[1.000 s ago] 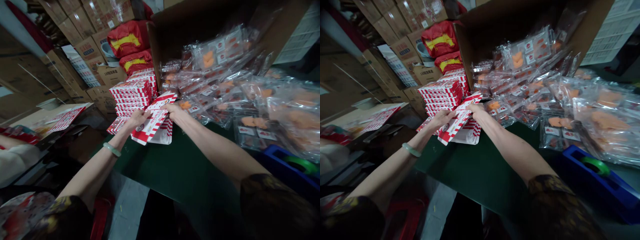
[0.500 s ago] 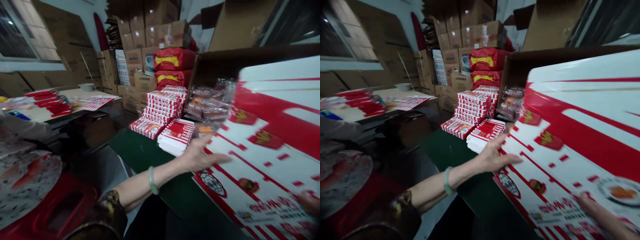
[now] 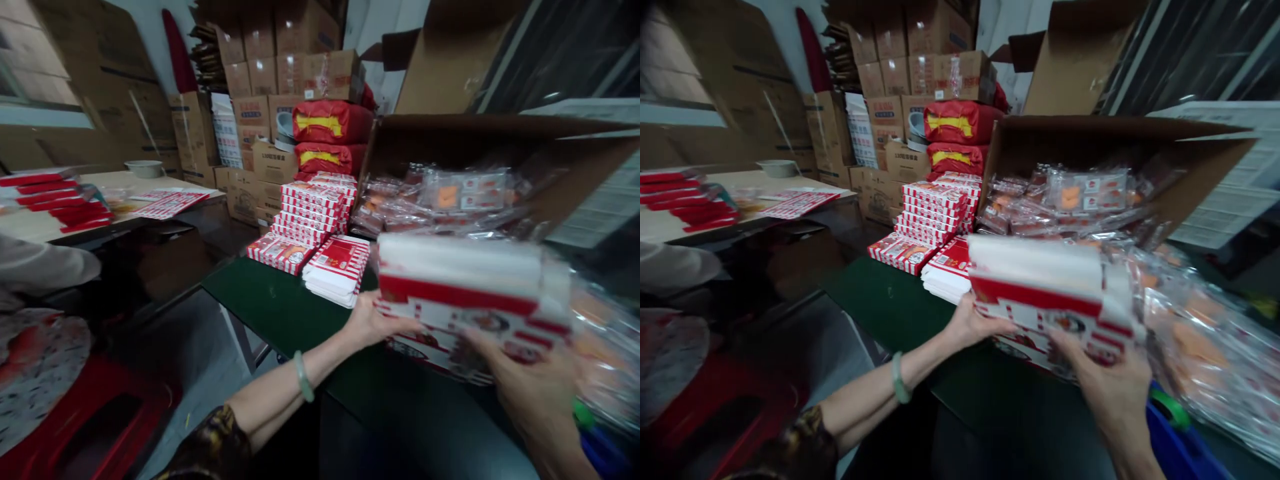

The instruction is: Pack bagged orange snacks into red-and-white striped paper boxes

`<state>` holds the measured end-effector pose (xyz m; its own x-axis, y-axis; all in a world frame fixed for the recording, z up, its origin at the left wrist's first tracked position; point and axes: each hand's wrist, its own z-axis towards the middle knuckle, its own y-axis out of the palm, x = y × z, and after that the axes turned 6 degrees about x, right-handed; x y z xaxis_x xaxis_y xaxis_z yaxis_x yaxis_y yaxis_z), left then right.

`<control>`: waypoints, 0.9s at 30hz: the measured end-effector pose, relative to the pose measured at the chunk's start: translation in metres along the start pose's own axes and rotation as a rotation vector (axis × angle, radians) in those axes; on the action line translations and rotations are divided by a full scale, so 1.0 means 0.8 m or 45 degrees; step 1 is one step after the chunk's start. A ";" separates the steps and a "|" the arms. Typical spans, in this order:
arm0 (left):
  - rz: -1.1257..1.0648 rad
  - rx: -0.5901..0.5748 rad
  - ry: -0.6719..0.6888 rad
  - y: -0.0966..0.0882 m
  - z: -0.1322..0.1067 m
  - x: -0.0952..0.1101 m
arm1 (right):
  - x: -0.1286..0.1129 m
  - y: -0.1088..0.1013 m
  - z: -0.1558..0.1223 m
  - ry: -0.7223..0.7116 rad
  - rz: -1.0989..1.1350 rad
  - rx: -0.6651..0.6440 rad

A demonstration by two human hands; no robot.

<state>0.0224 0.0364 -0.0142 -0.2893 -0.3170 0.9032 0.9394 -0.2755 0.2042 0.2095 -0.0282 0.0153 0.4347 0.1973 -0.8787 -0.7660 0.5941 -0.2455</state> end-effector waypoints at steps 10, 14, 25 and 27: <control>-0.058 0.226 -0.189 -0.014 -0.015 -0.029 | 0.029 0.060 -0.015 0.139 0.368 -0.080; -0.005 0.402 -0.136 -0.001 -0.007 -0.033 | 0.012 0.053 -0.008 0.185 0.455 -0.028; 0.100 0.551 -0.104 -0.004 -0.029 -0.048 | 0.068 0.060 -0.046 0.300 0.509 -0.090; 0.073 0.560 -0.133 -0.001 -0.024 -0.051 | 0.070 0.058 -0.040 0.275 0.540 -0.116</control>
<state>0.0302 0.0320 -0.0588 -0.2353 -0.2206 0.9465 0.9489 0.1586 0.2729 0.1835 -0.0145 -0.0584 -0.0257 0.2354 -0.9716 -0.8971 0.4233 0.1263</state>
